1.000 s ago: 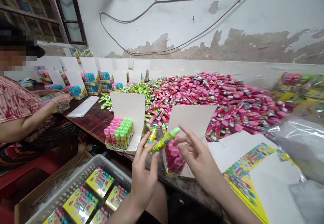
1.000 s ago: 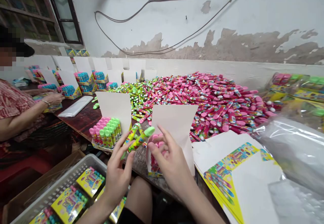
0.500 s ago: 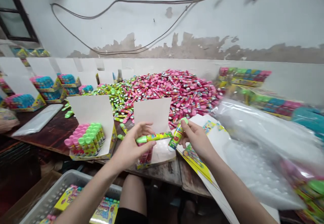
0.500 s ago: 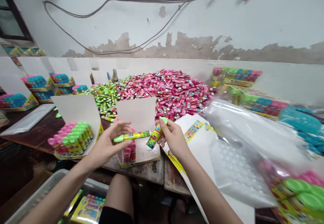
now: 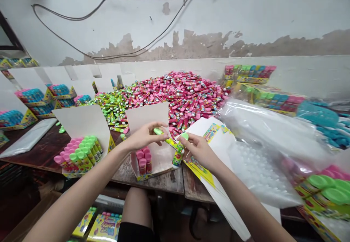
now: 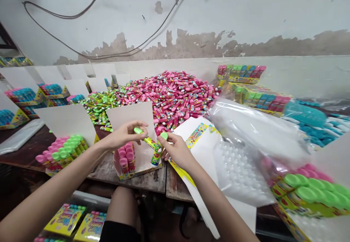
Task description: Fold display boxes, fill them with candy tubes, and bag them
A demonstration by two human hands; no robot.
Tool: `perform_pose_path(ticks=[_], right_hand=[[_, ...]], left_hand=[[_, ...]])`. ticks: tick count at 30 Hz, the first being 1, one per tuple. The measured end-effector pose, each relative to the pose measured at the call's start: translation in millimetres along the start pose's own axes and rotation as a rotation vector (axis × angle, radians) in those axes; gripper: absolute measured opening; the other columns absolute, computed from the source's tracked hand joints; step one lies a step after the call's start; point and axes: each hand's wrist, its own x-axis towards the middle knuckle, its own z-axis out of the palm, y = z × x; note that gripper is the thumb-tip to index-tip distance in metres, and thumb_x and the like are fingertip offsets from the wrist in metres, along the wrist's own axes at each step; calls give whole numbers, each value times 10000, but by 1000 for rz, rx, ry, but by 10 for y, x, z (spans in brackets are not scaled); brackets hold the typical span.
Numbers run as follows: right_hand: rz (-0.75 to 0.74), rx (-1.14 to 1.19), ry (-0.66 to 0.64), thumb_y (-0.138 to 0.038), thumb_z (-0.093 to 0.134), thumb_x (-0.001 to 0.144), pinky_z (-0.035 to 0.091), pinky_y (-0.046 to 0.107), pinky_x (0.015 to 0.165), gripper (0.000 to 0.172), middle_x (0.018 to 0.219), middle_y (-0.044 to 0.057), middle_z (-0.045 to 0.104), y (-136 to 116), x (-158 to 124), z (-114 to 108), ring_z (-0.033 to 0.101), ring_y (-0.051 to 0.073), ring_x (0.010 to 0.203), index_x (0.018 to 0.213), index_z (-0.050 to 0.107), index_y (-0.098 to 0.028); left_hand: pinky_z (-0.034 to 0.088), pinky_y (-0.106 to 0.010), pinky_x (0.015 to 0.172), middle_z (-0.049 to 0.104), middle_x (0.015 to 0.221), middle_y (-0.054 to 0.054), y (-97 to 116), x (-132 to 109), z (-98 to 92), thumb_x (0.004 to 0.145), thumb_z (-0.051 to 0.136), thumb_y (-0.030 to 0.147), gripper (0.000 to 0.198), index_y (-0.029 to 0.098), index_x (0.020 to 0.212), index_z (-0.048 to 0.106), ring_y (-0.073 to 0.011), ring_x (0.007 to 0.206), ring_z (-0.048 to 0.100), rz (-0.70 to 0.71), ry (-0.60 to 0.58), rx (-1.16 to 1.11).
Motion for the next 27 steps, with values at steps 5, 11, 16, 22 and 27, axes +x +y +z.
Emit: perform_pose_path(ticks=[5, 11, 16, 22, 27], right_hand=[[-9, -59, -24, -586, 584, 738, 472, 243, 420, 394, 590, -37, 592, 51, 22, 27, 572, 126, 438, 761, 540, -195], [-5, -182, -82, -560, 607, 734, 491, 266, 448, 375, 630, -8, 598, 158, 136, 4, 634, 181, 549, 762, 550, -191], [-94, -376, -216, -489, 547, 808, 452, 242, 480, 343, 764, 50, 675, 194, 240, -37, 652, 187, 661, 797, 645, -161], [-256, -597, -393, -369, 535, 848, 335, 222, 524, 298, 598, -1, 625, 183, 297, 53, 468, 95, 513, 822, 731, -147], [-309, -640, -458, -318, 566, 844, 307, 218, 552, 256, 643, 4, 650, 282, 339, 168, 459, 94, 561, 888, 741, -138]], left_hand=[[476, -253, 749, 602, 906, -14, -55, 33, -95, 650, 750, 241, 440, 151, 1010, 512, -109, 796, 572, 49, -26, 64], [469, -271, 710, 634, 990, -70, 24, -32, -208, 805, 598, 274, 448, 131, 1215, 485, -137, 799, 586, 22, -163, 329], [464, -288, 765, 642, 1033, -81, -29, -128, -66, 782, 631, 211, 433, 167, 1199, 524, -170, 875, 603, 4, -129, 732], [477, -347, 776, 691, 958, -50, -196, -265, 177, 765, 609, 117, 413, 207, 1157, 514, -233, 914, 633, -19, -92, 1071], [369, -454, 1016, 688, 953, -66, -314, -387, 130, 762, 666, 196, 299, 163, 1049, 587, -239, 989, 608, 124, -23, 1280]])
